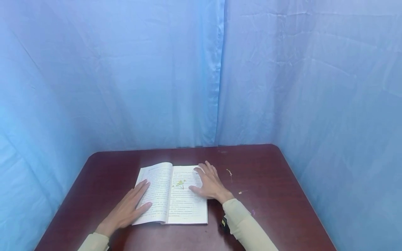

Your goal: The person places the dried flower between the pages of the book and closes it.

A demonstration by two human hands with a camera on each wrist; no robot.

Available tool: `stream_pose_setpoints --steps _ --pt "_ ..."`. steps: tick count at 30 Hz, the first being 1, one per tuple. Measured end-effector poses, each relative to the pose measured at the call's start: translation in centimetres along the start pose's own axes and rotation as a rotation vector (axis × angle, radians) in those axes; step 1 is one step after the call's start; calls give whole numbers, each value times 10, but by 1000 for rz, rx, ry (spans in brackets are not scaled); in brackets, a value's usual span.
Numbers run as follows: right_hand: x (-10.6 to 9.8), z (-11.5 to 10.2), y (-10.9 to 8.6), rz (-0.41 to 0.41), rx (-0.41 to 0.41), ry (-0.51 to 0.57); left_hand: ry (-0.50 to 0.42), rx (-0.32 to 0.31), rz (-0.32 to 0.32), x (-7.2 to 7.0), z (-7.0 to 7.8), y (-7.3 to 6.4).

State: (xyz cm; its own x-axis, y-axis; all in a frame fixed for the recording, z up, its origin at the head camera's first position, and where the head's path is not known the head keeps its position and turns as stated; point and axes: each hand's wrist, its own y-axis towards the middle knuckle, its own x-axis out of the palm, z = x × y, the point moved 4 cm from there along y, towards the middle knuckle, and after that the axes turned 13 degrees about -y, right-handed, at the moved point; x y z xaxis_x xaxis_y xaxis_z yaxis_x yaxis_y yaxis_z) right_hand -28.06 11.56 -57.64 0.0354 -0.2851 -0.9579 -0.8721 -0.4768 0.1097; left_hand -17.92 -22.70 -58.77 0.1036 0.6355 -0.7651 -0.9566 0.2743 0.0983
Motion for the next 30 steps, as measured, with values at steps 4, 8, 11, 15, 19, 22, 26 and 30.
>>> stream_pose_setpoints --steps 4,8,11,15,19,22,26,30 --pt "-2 9 3 -19 37 -17 1 -2 -3 0 -1 0" --pt "-2 19 8 -35 61 -5 7 5 4 0 0 0" --pt "-1 27 10 -57 75 16 7 7 8 0 0 0" --pt "2 34 12 -98 92 41 1 3 -1 2 0 0" --pt "3 37 13 -123 94 46 -1 -3 -9 2 0 1" --pt "3 38 14 -130 96 44 -4 -11 -12 2 0 1" --pt "3 39 16 -130 91 16 -3 -23 -17 3 -1 1" --pt "1 39 16 -119 88 -20 -8 -29 -21 3 -2 2"
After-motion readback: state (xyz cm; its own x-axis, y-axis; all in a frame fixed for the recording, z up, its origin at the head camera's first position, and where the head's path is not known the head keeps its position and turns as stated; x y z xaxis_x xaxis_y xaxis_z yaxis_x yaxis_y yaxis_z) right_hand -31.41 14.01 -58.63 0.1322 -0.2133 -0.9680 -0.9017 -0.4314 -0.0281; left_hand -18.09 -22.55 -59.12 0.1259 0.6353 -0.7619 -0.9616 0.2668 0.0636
